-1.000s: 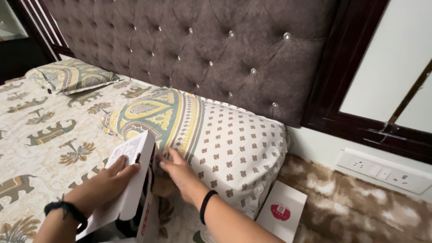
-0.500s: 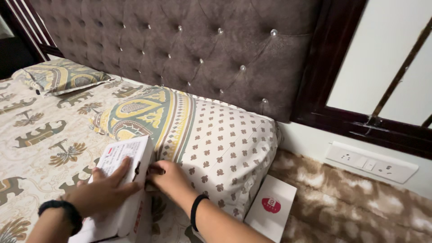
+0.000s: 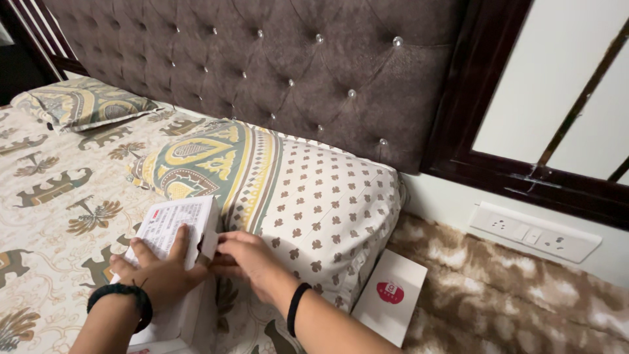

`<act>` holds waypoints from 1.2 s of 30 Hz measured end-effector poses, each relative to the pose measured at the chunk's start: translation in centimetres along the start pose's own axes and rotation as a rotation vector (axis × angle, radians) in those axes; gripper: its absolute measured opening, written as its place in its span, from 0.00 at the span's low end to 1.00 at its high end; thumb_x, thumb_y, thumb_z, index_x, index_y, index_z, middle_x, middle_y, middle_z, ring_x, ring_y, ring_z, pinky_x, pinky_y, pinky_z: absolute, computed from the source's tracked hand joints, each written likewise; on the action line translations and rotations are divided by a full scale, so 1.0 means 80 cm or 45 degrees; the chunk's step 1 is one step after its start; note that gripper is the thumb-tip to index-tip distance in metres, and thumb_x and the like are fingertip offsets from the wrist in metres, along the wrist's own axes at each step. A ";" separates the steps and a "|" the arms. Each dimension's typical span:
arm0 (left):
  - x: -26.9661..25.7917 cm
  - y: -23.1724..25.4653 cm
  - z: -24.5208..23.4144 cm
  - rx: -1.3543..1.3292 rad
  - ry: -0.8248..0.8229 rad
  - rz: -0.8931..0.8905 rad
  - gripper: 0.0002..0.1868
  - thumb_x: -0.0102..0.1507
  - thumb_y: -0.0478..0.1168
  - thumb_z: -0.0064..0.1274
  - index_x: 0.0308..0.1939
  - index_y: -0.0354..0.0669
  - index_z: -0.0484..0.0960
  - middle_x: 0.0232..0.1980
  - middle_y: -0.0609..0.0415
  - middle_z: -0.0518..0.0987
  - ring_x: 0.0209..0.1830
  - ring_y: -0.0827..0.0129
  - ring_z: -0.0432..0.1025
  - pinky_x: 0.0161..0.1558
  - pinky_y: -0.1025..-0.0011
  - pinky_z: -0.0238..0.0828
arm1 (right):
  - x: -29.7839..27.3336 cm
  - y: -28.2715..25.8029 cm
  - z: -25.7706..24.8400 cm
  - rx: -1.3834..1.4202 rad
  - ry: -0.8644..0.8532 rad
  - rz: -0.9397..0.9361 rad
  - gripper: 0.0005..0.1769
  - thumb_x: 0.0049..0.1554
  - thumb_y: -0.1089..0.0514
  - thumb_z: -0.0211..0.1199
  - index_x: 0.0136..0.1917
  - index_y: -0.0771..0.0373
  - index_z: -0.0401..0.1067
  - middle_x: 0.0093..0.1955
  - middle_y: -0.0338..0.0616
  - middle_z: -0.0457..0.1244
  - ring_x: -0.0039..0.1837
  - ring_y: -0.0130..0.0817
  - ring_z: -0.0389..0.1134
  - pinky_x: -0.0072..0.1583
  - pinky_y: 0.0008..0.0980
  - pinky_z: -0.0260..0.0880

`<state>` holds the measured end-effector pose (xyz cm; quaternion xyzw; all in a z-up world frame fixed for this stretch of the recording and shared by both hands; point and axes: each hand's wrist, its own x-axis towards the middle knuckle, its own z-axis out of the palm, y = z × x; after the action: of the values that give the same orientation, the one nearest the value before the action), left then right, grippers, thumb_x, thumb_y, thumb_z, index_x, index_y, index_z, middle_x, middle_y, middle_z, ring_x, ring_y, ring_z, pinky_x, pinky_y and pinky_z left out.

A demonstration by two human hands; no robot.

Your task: The person handles an iron and its box, folds a cloth, and stores a plastic container in a drawer.

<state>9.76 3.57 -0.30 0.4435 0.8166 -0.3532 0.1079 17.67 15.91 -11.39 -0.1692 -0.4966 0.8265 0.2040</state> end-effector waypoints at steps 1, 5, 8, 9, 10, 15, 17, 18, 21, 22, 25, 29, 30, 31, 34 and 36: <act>0.003 -0.001 0.004 -0.018 0.018 0.002 0.22 0.72 0.61 0.32 0.71 0.95 0.59 0.87 0.56 0.22 0.79 0.15 0.27 0.69 0.18 0.27 | -0.007 -0.002 0.004 -0.081 -0.031 -0.003 0.22 0.61 0.52 0.60 0.64 0.63 0.68 0.56 0.46 0.67 0.55 0.32 0.72 0.57 0.32 0.75; 0.015 -0.003 0.015 -0.049 0.051 -0.002 0.20 0.71 0.63 0.32 0.68 0.95 0.64 0.88 0.56 0.23 0.79 0.14 0.26 0.69 0.19 0.27 | -0.015 -0.010 0.020 -0.121 0.059 0.060 0.25 0.59 0.49 0.64 0.64 0.64 0.66 0.54 0.43 0.67 0.52 0.33 0.72 0.55 0.33 0.75; 0.024 -0.005 0.023 -0.010 0.083 0.003 0.20 0.71 0.64 0.32 0.67 0.95 0.66 0.88 0.55 0.24 0.79 0.13 0.27 0.69 0.20 0.28 | -0.003 -0.005 0.017 -0.076 0.089 0.072 0.27 0.56 0.53 0.66 0.65 0.64 0.64 0.53 0.45 0.68 0.51 0.33 0.72 0.53 0.33 0.76; 0.027 -0.005 0.025 0.007 0.098 0.006 0.20 0.70 0.66 0.32 0.67 0.96 0.66 0.88 0.55 0.24 0.79 0.13 0.27 0.69 0.20 0.29 | 0.004 -0.002 0.015 -0.054 0.091 0.073 0.28 0.55 0.55 0.66 0.65 0.65 0.63 0.52 0.45 0.68 0.51 0.33 0.72 0.52 0.34 0.77; 0.030 -0.004 0.026 -0.262 0.116 -0.117 0.29 0.65 0.73 0.36 0.71 0.94 0.56 0.87 0.50 0.25 0.80 0.18 0.27 0.68 0.22 0.32 | 0.011 0.001 0.013 -0.031 0.093 0.074 0.29 0.54 0.56 0.67 0.65 0.66 0.63 0.51 0.44 0.68 0.50 0.33 0.72 0.51 0.35 0.78; 0.041 0.012 0.028 -0.772 0.195 -0.388 0.54 0.54 0.84 0.42 0.79 0.92 0.34 0.84 0.37 0.25 0.82 0.29 0.25 0.65 0.22 0.33 | 0.030 0.007 0.000 -0.081 0.067 0.086 0.17 0.54 0.60 0.66 0.55 0.70 0.72 0.45 0.45 0.69 0.46 0.34 0.72 0.49 0.35 0.77; 0.042 0.011 0.027 -0.770 0.188 -0.391 0.54 0.54 0.84 0.44 0.78 0.92 0.34 0.84 0.38 0.25 0.82 0.29 0.25 0.64 0.22 0.33 | 0.027 0.005 -0.003 -0.025 0.048 0.065 0.13 0.54 0.60 0.67 0.50 0.71 0.75 0.43 0.45 0.69 0.45 0.34 0.72 0.48 0.34 0.78; 0.042 0.011 0.027 -0.769 0.181 -0.391 0.54 0.54 0.84 0.45 0.78 0.92 0.34 0.84 0.38 0.25 0.82 0.29 0.24 0.64 0.22 0.33 | 0.022 0.007 -0.003 0.033 0.065 0.049 0.11 0.54 0.60 0.67 0.48 0.69 0.76 0.43 0.45 0.70 0.45 0.35 0.72 0.49 0.34 0.78; 0.043 0.012 0.026 -0.777 0.168 -0.380 0.55 0.54 0.85 0.44 0.78 0.91 0.33 0.83 0.38 0.25 0.81 0.29 0.24 0.64 0.22 0.32 | 0.013 0.006 0.002 0.114 0.142 0.074 0.11 0.54 0.59 0.67 0.48 0.68 0.77 0.44 0.45 0.70 0.46 0.35 0.73 0.49 0.34 0.78; 0.042 0.012 0.025 -0.792 0.179 -0.383 0.55 0.54 0.85 0.45 0.78 0.91 0.34 0.83 0.38 0.24 0.81 0.29 0.24 0.64 0.22 0.32 | 0.013 0.005 0.003 0.125 0.171 0.093 0.11 0.54 0.59 0.67 0.49 0.68 0.77 0.44 0.45 0.71 0.46 0.35 0.73 0.49 0.34 0.78; 0.041 0.018 0.024 -0.790 0.202 -0.399 0.55 0.55 0.83 0.46 0.79 0.89 0.34 0.83 0.38 0.24 0.81 0.29 0.24 0.64 0.22 0.31 | 0.019 0.003 0.003 0.064 0.185 0.042 0.11 0.54 0.61 0.68 0.48 0.71 0.76 0.44 0.49 0.70 0.45 0.37 0.73 0.48 0.34 0.78; 0.041 0.026 0.018 -0.691 0.207 -0.419 0.53 0.56 0.82 0.44 0.79 0.88 0.35 0.83 0.35 0.23 0.80 0.26 0.23 0.63 0.21 0.30 | 0.027 0.011 -0.010 0.075 0.115 -0.011 0.09 0.54 0.62 0.66 0.45 0.73 0.76 0.40 0.50 0.70 0.40 0.39 0.72 0.43 0.35 0.75; 0.041 0.027 0.017 -0.677 0.208 -0.415 0.53 0.57 0.82 0.44 0.79 0.87 0.36 0.82 0.34 0.23 0.79 0.25 0.23 0.63 0.20 0.29 | 0.034 0.013 -0.009 0.073 0.138 -0.037 0.08 0.54 0.63 0.66 0.44 0.73 0.77 0.39 0.50 0.70 0.39 0.39 0.72 0.41 0.34 0.74; 0.040 0.030 0.015 -0.673 0.211 -0.417 0.53 0.57 0.83 0.43 0.79 0.87 0.36 0.83 0.34 0.24 0.80 0.25 0.24 0.63 0.21 0.30 | 0.038 0.016 -0.007 0.071 0.161 -0.063 0.08 0.53 0.64 0.66 0.43 0.74 0.77 0.38 0.51 0.70 0.38 0.40 0.72 0.40 0.34 0.72; 0.040 0.028 0.017 -0.683 0.211 -0.435 0.53 0.56 0.84 0.42 0.79 0.87 0.36 0.83 0.35 0.24 0.80 0.26 0.25 0.63 0.21 0.32 | 0.041 0.021 0.008 0.019 0.343 -0.122 0.06 0.52 0.67 0.68 0.39 0.75 0.76 0.35 0.53 0.69 0.36 0.41 0.71 0.38 0.35 0.71; 0.044 0.028 0.018 -0.715 0.205 -0.439 0.53 0.56 0.84 0.40 0.79 0.87 0.36 0.83 0.37 0.24 0.80 0.27 0.25 0.62 0.20 0.33 | 0.032 0.013 0.027 -0.078 0.505 -0.113 0.08 0.53 0.63 0.70 0.41 0.73 0.76 0.37 0.53 0.69 0.37 0.39 0.70 0.39 0.36 0.69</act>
<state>9.26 5.69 -4.17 0.2783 0.9509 -0.0914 0.0997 14.24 15.16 -11.51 -0.3128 -0.4787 0.7516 0.3289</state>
